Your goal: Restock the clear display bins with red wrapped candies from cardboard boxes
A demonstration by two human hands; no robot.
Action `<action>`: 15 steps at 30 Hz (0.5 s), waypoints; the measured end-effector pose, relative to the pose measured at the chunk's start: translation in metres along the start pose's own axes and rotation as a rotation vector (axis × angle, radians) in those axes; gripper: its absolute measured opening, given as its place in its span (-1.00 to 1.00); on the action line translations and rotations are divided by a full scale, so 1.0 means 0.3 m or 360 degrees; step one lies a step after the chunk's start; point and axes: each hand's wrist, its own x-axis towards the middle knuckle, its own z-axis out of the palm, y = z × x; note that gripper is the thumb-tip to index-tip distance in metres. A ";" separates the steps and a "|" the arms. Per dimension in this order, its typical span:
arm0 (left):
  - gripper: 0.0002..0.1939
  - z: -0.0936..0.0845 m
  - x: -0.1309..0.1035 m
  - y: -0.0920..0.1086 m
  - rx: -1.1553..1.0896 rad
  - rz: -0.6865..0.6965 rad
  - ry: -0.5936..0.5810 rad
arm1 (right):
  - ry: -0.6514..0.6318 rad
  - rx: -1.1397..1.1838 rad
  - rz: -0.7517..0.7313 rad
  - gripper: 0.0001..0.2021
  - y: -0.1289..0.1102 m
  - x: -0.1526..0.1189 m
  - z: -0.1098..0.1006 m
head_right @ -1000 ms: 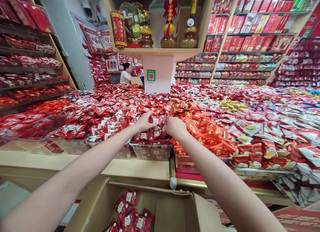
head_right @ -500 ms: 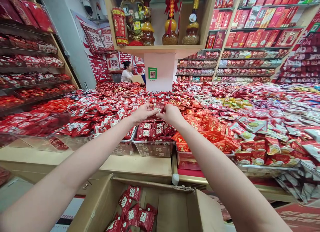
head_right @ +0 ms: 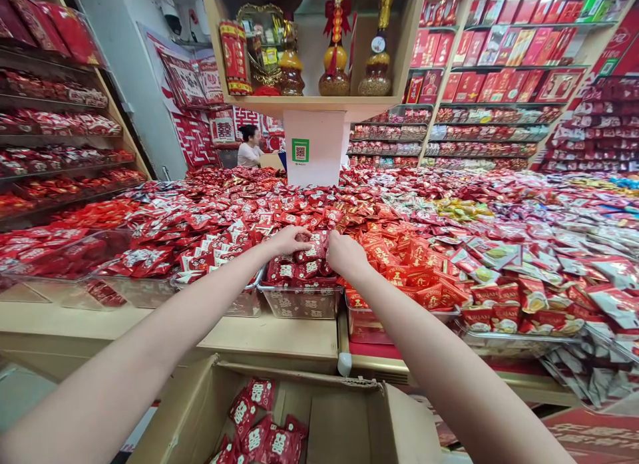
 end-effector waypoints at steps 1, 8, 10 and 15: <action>-0.66 0.004 0.001 -0.004 0.0042 0.0015 0.0009 | -0.0004 -0.0018 0.0007 -0.74 0.000 -0.002 -0.005; -0.69 0.030 -0.015 -0.002 0.0345 0.0155 0.0100 | -0.0028 -0.0068 -0.0003 -0.76 0.002 -0.019 -0.019; -0.66 0.046 -0.019 0.006 0.0401 0.0183 0.0097 | -0.0017 -0.0071 0.0006 -0.75 0.005 -0.020 -0.019; -0.51 0.083 -0.014 0.022 0.0484 0.0178 -0.0048 | 0.0002 -0.0075 -0.0010 -0.76 0.011 -0.024 -0.015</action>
